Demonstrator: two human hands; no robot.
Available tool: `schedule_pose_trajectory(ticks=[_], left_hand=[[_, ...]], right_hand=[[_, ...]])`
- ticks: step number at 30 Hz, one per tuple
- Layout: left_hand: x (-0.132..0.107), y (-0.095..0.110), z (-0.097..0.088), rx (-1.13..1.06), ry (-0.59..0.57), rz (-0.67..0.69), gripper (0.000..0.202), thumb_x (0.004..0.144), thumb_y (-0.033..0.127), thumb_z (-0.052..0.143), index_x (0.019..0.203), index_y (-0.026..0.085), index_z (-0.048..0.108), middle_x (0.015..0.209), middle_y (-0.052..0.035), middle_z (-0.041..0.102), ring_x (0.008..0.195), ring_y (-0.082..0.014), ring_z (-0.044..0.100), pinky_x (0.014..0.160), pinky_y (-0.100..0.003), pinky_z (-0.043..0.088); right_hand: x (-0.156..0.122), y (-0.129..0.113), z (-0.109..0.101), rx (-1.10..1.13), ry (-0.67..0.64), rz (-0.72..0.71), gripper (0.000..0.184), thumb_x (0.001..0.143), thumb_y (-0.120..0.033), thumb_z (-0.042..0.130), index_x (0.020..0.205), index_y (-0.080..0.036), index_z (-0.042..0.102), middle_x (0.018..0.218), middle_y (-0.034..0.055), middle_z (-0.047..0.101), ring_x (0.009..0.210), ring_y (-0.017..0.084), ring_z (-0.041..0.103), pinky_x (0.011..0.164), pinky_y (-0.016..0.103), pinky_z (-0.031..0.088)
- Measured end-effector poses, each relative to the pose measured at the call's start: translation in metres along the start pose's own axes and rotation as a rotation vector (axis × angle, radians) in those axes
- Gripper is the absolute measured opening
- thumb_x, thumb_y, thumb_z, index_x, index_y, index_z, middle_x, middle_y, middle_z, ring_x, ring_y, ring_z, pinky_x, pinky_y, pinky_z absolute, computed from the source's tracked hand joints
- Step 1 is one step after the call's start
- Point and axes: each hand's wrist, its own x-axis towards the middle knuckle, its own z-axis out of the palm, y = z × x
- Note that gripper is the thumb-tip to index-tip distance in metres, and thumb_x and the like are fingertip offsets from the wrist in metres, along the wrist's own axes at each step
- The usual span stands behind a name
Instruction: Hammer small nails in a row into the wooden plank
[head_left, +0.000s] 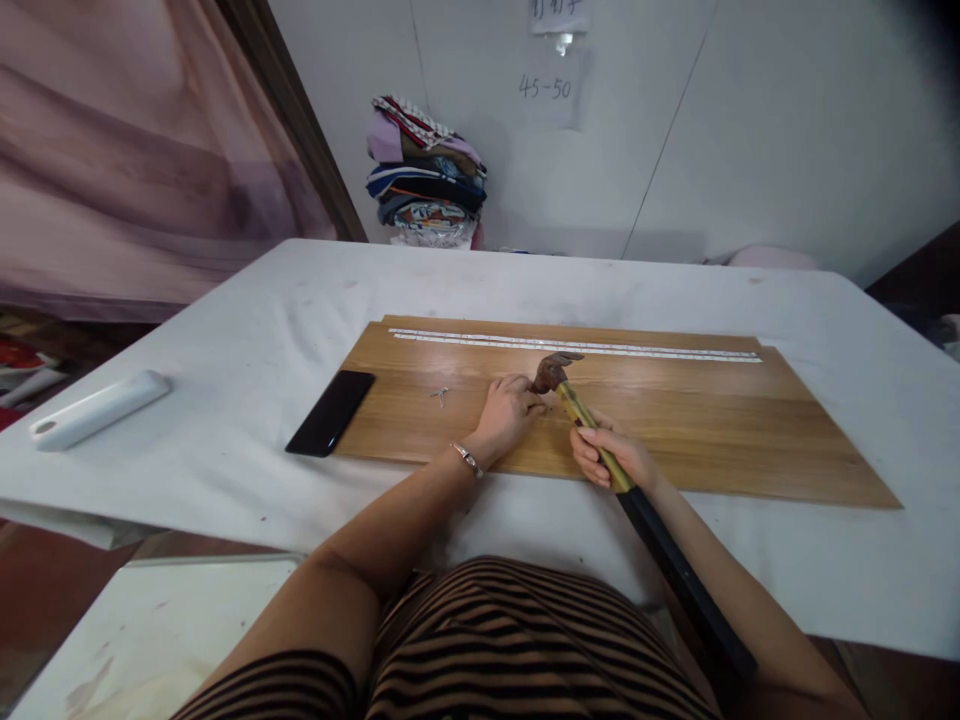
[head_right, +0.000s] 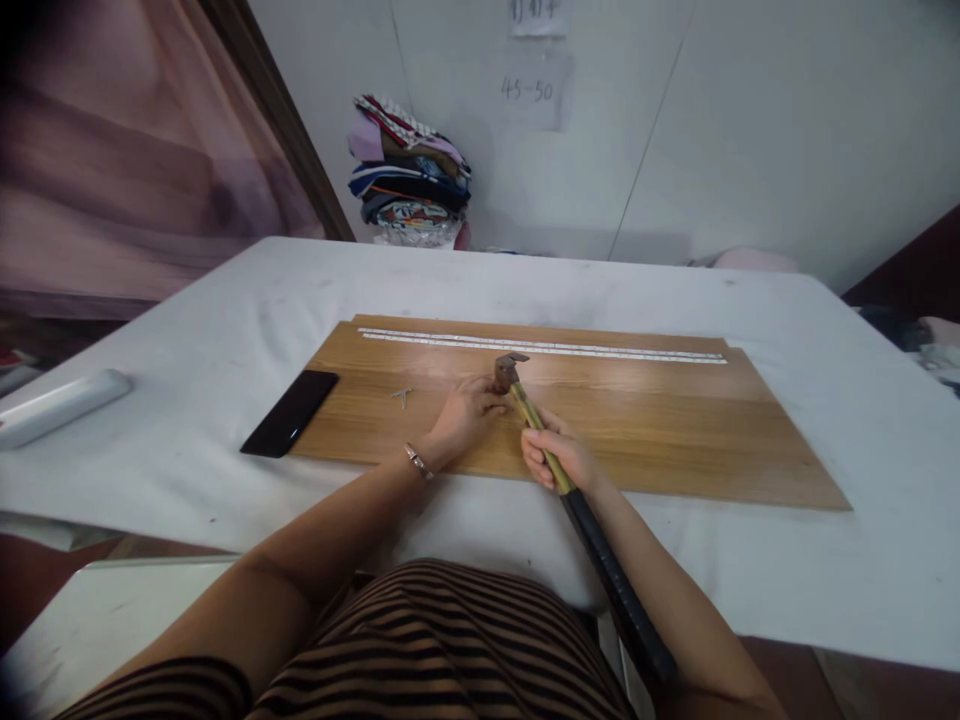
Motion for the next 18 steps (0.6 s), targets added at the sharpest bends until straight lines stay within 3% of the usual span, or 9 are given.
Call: schedule_pose_trajectory(ticks=[7,18], left_hand=[[-0.0026,-0.0009,0.0010,-0.098,0.041,-0.034,0.010,0.083,0.024,0.067,0.089,0.023,0.075,0.111,-0.0044,0.068,0.111,-0.0214,0.058,0.101,-0.040,0.044],[-0.0010,-0.0029,0.0030,-0.142,0.045,-0.028,0.014,0.082,0.019,0.064,0.084,0.025,0.076,0.104,-0.0038,0.068,0.106,-0.0203,0.060,0.098,-0.037,0.047]], right_hand=[[0.0003,0.0001,0.0000,-0.013,-0.005,-0.007,0.023,0.085,-0.032,0.062,0.093,-0.023,0.043,0.057,-0.0116,0.047,0.030,0.003,0.033,0.029,0.013,0.030],[0.0001,0.0001,0.0001,-0.024,0.011,-0.005,0.024,0.084,-0.033,0.063,0.096,-0.023,0.043,0.056,-0.0119,0.046,0.030,0.003,0.032,0.029,0.014,0.030]])
